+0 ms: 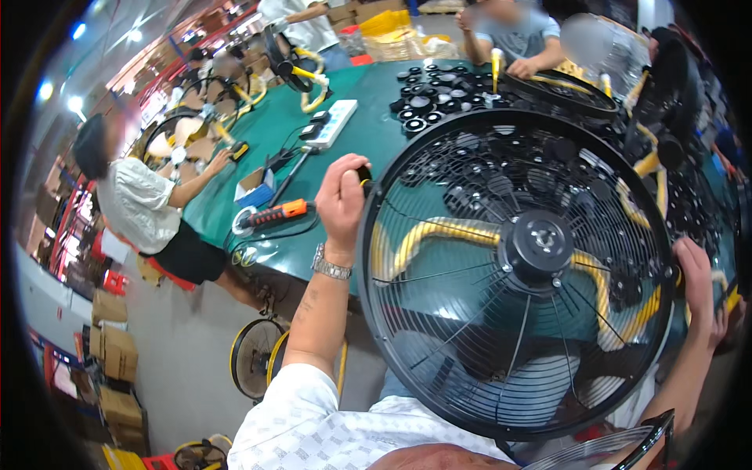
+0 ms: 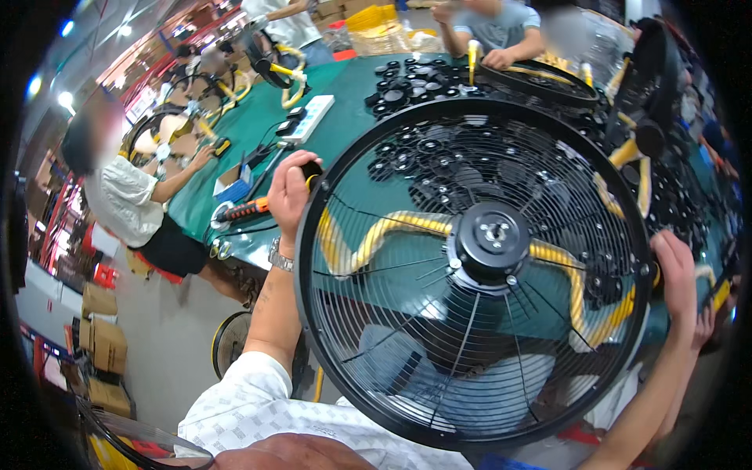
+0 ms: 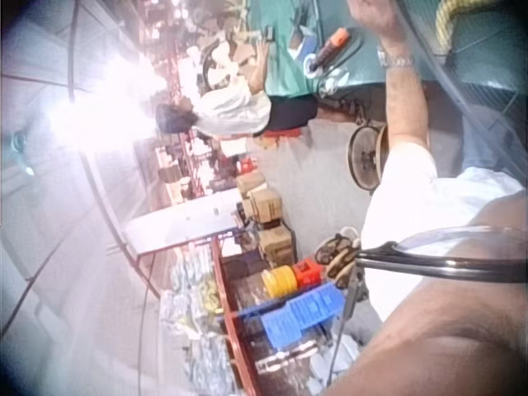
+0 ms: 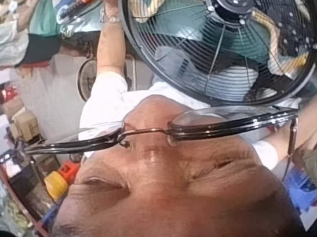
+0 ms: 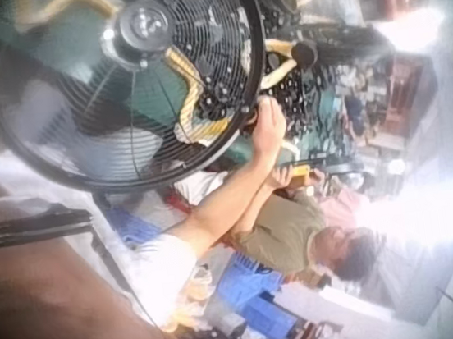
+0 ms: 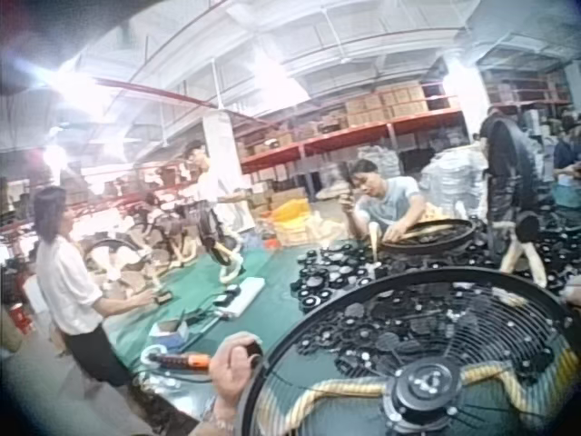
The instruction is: The recorder is assembling a black industrial fan by attaching the protective grate and components.
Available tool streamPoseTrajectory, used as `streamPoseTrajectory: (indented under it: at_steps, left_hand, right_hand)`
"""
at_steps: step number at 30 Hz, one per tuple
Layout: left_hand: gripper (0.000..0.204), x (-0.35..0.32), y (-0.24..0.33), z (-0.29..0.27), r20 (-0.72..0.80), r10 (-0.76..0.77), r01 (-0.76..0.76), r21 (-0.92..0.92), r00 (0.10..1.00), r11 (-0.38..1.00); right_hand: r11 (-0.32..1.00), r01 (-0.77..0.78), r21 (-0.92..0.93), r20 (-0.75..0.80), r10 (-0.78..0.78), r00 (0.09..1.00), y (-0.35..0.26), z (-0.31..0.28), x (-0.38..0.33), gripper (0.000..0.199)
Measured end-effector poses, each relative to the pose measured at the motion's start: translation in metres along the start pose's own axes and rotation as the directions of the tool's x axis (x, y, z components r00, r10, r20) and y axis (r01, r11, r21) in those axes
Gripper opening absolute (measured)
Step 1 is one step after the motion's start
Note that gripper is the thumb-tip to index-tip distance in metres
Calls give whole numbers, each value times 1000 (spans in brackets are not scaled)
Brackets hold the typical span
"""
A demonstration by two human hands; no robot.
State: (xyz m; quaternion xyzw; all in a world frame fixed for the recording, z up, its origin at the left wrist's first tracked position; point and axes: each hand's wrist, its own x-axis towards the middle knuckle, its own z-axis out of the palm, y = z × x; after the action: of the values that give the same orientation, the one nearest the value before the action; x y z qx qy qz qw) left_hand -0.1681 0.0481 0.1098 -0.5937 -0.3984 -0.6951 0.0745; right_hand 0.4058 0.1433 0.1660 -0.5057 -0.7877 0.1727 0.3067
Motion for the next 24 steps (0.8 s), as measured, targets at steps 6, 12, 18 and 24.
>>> streamPoseTrajectory:
  at_steps: [6, 12, 18, 24]
  left_hand:
    - [23, 4, 14, -15, 91, -226, 223, 41, 970, 974]
    - [42, 41, 19, -22, 320, -624, 457, 463, 713, 760]
    - [25, -1, 2, -4, 8, -190, 188, 113, 982, 976]
    - [23, 10, 16, -13, 49, -251, 249, 51, 967, 967]
  right_hand:
    - [995, 77, -57, -166, -85, 982, -21, 4, -13, 26]
    - [856, 401, -326, -123, -459, 880, 2, 16, -40, 29]
    - [970, -214, 112, 128, 200, 971, 8, 0, 12, 30]
    - [990, -10, -141, -204, -20, 979, -2, 6, -7, 31]
